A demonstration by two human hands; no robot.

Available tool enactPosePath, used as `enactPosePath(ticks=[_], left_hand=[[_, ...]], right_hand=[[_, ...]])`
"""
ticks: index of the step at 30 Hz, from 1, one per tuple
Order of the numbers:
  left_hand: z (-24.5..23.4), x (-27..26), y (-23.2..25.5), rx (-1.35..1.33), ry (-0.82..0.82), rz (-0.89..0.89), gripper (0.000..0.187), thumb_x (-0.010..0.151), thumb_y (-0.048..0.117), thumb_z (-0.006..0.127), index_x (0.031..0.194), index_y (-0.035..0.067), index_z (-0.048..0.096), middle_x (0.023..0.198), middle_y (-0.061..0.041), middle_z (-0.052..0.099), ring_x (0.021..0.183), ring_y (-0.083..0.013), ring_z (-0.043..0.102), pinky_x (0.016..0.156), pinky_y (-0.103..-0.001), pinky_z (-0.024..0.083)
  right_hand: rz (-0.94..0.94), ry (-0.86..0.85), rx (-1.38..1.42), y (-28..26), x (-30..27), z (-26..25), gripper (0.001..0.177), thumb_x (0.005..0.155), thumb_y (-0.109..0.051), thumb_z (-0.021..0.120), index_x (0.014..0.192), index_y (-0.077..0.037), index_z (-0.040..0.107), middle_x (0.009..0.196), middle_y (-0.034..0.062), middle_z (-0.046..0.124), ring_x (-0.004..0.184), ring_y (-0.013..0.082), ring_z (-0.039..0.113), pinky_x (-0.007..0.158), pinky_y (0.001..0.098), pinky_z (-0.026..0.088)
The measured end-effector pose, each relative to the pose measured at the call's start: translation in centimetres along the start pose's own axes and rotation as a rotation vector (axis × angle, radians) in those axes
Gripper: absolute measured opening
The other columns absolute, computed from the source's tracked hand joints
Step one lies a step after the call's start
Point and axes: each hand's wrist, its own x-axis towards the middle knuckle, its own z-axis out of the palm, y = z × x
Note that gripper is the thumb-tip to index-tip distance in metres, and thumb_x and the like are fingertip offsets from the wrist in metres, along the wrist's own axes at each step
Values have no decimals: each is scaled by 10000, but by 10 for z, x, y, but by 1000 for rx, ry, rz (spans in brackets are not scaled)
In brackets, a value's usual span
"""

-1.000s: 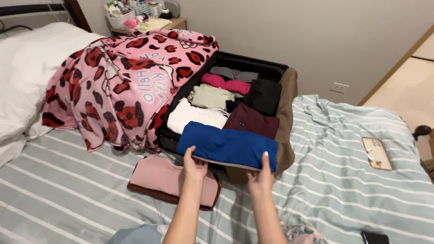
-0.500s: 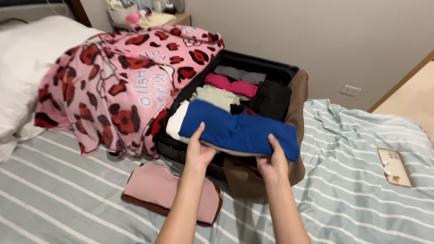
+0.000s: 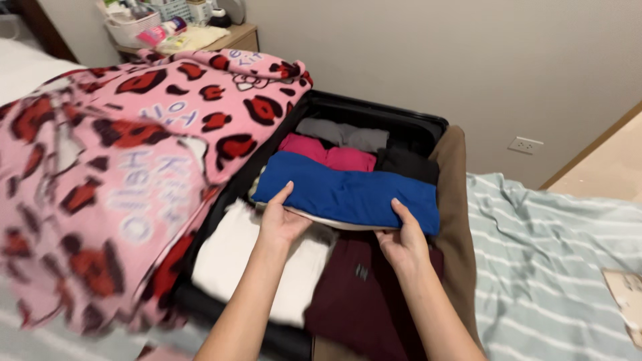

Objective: The person folds various clothing items and places them into an open suitcase on a bed. They handle shirts, pants, and undergarments, arranging them neatly inside the suitcase.

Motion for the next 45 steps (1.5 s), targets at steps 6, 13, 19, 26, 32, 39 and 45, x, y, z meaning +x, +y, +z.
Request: enactPosePath(ticks=[6, 13, 19, 26, 32, 39, 45], left_hand=[[7, 107, 17, -61, 5, 59, 482, 933, 160, 682, 1374, 17, 550, 1393, -139, 615, 1303, -325, 578, 1150, -535, 442], [-8, 208, 30, -10, 43, 100, 496, 895, 159, 627, 1362, 9, 554, 1391, -170, 621, 1285, -360, 588, 1130, -562, 427], [-6, 303, 47, -18, 17, 112, 495, 841, 144, 576, 1319, 17, 555, 1352, -160, 623, 1250, -355, 589, 1106, -556, 446], [-56, 413, 69, 137, -32, 162, 509, 867, 149, 638, 1351, 38, 527, 1356, -137, 600, 1214, -320, 590, 1065, -519, 481], [-47, 432, 65, 704, 602, 688, 655, 877, 151, 751, 1385, -29, 378, 1415, -210, 478, 1287, -351, 560, 1103, -538, 482], [11, 344, 10, 2432, 241, 1055, 673, 960, 359, 662, 1539, 210, 353, 1620, -122, 271, 1517, -424, 179, 1210, -700, 164], [25, 378, 61, 2481, -17, 534, 788, 932, 462, 652, 1596, 361, 242, 1697, -130, 128, 1525, -467, 88, 1198, -647, 171]], right_hand=[[-36, -53, -40, -7, 110, 39, 494, 872, -66, 710, 1339, -14, 558, 1370, 157, 634, 1222, 313, 643, 1079, 492, 520], [-67, -29, -234, -7, 224, 49, 483, 873, -87, 700, 1323, 1, 550, 1342, 160, 633, 1213, 312, 648, 1044, 499, 548], [-9, -46, -350, -35, 353, 42, 432, 861, -141, 700, 1281, -139, 596, 1278, 51, 661, 1172, 233, 628, 975, 412, 518], [-42, -119, -331, -24, 411, -34, 285, 869, -183, 767, 1137, -177, 668, 1001, -10, 708, 876, 145, 623, 668, 293, 456], [-67, -32, -375, -17, 403, -26, 210, 937, -190, 756, 1104, -121, 649, 880, 40, 676, 756, 174, 608, 620, 301, 492], [-167, -15, -258, -12, 381, -21, 209, 930, -102, 683, 1125, -83, 612, 930, 67, 686, 797, 189, 680, 709, 310, 612], [-154, -66, -214, -14, 382, -9, 362, 973, -13, 639, 1302, 7, 491, 1082, 165, 602, 911, 292, 690, 863, 414, 636]])
